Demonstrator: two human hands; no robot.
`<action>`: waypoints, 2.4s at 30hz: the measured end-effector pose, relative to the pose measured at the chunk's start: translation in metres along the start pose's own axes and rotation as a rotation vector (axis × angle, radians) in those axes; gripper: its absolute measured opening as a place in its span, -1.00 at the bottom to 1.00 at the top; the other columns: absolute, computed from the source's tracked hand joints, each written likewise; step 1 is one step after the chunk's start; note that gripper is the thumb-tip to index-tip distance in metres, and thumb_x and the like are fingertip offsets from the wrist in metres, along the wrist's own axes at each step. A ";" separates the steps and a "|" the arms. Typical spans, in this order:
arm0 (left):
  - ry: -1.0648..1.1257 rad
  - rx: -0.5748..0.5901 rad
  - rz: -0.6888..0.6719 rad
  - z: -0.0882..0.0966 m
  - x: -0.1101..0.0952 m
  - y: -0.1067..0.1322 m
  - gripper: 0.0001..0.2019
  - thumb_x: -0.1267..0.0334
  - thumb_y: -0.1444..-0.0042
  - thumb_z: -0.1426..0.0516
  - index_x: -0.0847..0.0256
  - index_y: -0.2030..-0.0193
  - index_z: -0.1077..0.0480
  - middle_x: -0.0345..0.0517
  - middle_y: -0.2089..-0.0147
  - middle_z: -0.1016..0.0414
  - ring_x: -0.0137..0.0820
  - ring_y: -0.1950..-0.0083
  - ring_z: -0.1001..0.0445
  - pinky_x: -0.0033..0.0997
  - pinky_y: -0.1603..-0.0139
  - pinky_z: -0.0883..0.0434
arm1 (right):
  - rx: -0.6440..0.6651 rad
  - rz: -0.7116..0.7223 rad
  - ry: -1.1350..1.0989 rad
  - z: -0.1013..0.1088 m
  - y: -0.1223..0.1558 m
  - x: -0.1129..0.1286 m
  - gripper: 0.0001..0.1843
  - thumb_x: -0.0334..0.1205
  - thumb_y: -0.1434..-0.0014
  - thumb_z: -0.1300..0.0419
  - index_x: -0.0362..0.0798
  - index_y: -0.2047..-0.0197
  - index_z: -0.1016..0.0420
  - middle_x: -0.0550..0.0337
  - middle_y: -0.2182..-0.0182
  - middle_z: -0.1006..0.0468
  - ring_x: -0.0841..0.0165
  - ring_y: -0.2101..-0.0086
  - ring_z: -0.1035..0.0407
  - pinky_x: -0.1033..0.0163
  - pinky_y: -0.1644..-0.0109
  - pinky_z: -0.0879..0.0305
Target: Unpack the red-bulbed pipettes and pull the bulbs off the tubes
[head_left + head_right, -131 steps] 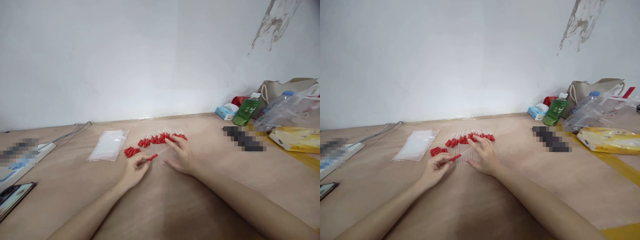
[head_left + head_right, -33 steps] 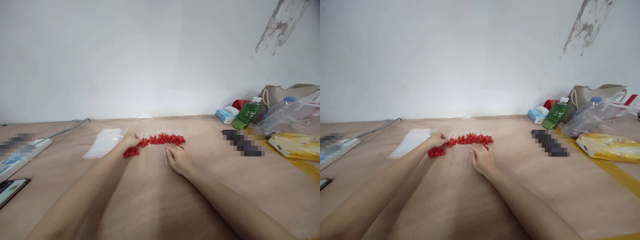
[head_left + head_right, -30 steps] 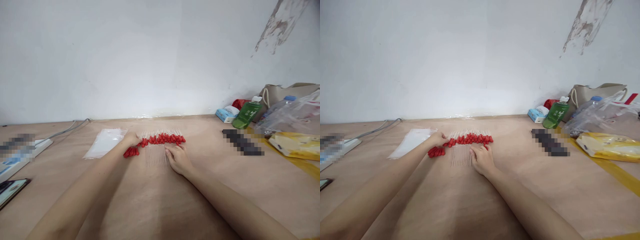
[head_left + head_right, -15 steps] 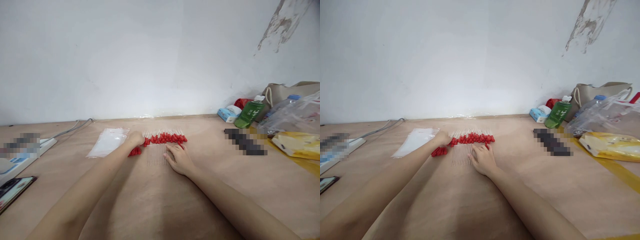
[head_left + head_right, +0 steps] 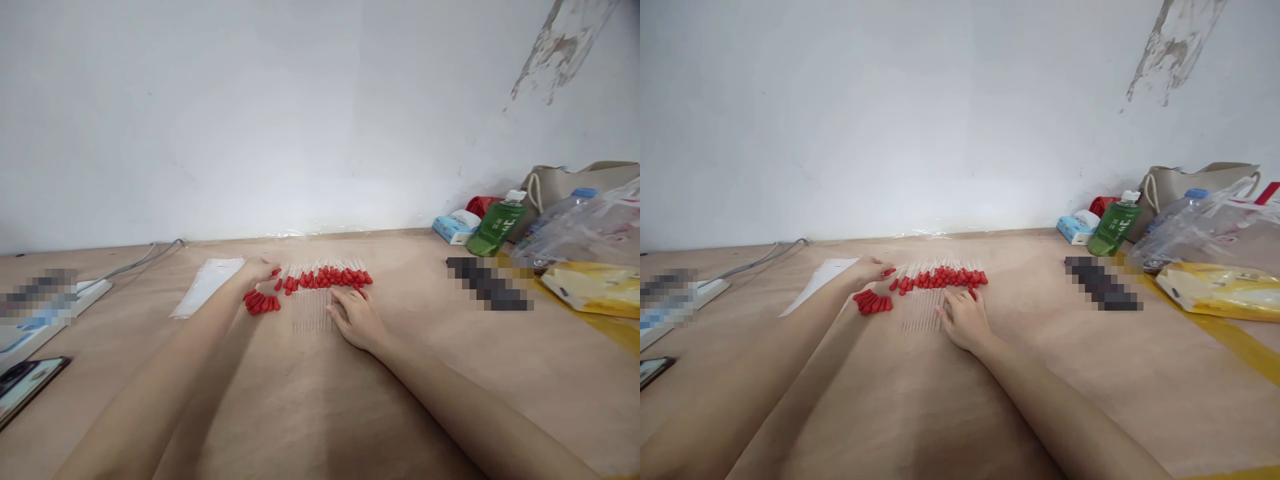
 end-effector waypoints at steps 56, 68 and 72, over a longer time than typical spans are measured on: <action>-0.259 0.084 -1.007 -0.052 0.002 0.150 -0.87 0.26 -0.13 -0.03 0.17 0.35 -0.39 -0.15 0.33 -0.49 -0.43 0.30 -0.38 -0.38 0.21 -0.24 | -0.085 0.470 0.119 0.020 0.037 0.029 -0.74 -0.27 -0.20 0.03 0.25 0.19 -0.41 0.45 0.47 -0.51 0.51 0.36 -0.30 0.12 -0.07 0.20; -0.167 -0.289 -0.404 0.037 0.027 0.084 -0.76 0.14 -0.03 -0.06 0.18 0.23 -0.43 -0.09 0.16 -0.40 -0.41 0.32 -0.42 -0.46 0.30 -0.37 | -0.306 -0.044 0.103 0.045 0.018 -0.024 -0.73 -0.25 -0.18 0.03 0.00 0.17 -0.46 0.16 0.32 -0.52 0.39 0.32 -0.35 0.23 0.14 -0.05; -0.275 -0.166 -0.171 0.058 0.035 0.049 -0.72 0.17 0.05 -0.05 0.19 0.21 -0.43 -0.08 0.22 -0.45 -0.36 0.32 -0.44 -0.44 0.28 -0.35 | -0.171 -0.061 0.108 0.029 0.002 -0.016 -0.72 -0.33 -0.12 0.05 -0.06 0.18 -0.43 0.14 0.32 -0.52 0.37 0.33 -0.36 0.27 0.21 -0.10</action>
Point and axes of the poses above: each hand's wrist, its own y-axis away from the middle knuckle, its own z-axis out of the back of the hand, x = y × z, the point moved 6 cm from there along -y, towards the middle knuckle
